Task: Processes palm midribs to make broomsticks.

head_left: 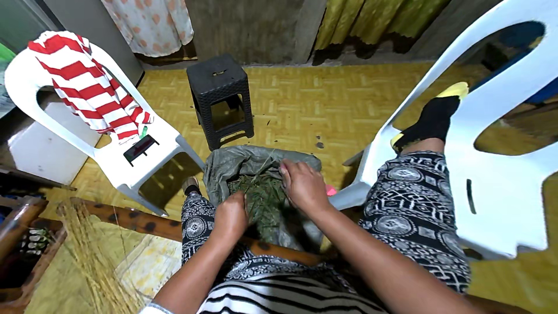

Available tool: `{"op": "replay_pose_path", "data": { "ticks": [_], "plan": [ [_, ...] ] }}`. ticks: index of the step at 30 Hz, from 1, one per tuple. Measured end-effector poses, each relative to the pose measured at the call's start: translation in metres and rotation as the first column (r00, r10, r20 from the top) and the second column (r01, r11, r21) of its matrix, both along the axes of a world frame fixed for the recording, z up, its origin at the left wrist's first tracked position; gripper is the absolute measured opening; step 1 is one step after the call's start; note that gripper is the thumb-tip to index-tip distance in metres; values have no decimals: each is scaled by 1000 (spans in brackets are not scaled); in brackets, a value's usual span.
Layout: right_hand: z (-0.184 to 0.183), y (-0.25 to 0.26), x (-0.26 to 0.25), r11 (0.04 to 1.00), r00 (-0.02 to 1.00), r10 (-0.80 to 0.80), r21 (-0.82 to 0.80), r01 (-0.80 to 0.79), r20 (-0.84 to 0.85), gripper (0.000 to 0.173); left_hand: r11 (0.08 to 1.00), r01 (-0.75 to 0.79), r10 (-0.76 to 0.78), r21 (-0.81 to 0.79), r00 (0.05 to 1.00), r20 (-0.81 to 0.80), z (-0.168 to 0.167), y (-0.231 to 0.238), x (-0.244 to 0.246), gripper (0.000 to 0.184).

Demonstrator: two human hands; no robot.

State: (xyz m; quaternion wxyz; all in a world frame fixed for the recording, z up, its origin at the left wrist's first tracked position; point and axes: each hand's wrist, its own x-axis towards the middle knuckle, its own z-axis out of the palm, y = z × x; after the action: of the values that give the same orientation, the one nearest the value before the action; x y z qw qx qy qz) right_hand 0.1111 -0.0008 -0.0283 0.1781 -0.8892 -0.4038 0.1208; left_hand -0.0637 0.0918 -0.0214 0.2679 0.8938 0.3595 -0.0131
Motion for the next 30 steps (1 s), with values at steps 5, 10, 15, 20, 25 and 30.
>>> {"op": "replay_pose_path", "data": {
  "ticks": [5, 10, 15, 20, 25, 30],
  "plan": [
    [12, -1, -27, 992, 942, 119, 71, -102, -313, 42, 1000, -5, 5, 0, 1000, 2, -1, 0, 7, 38],
    [8, -2, -49, 983, 941, 185, 56, -176, -284, 43, 999, -11, 13, -44, 999, 48, -2, 0, 11, 38],
    [-3, -3, -49, 980, 976, 196, 37, -193, -97, 43, 988, -31, 43, -151, 996, 72, 0, 3, 10, 38],
    [-15, -5, -47, 974, 978, 192, 108, -201, 85, 40, 989, -30, 44, -143, 995, 90, 0, 2, 7, 37],
    [-25, -4, -40, 958, 963, 189, 180, -224, 191, 37, 981, -36, 61, -190, 990, 126, 2, 3, 2, 36],
    [-27, -1, -36, 946, 949, 199, 205, -252, 246, 36, 976, -47, 79, -210, 986, 147, 3, 5, -3, 35]
  ]
}}
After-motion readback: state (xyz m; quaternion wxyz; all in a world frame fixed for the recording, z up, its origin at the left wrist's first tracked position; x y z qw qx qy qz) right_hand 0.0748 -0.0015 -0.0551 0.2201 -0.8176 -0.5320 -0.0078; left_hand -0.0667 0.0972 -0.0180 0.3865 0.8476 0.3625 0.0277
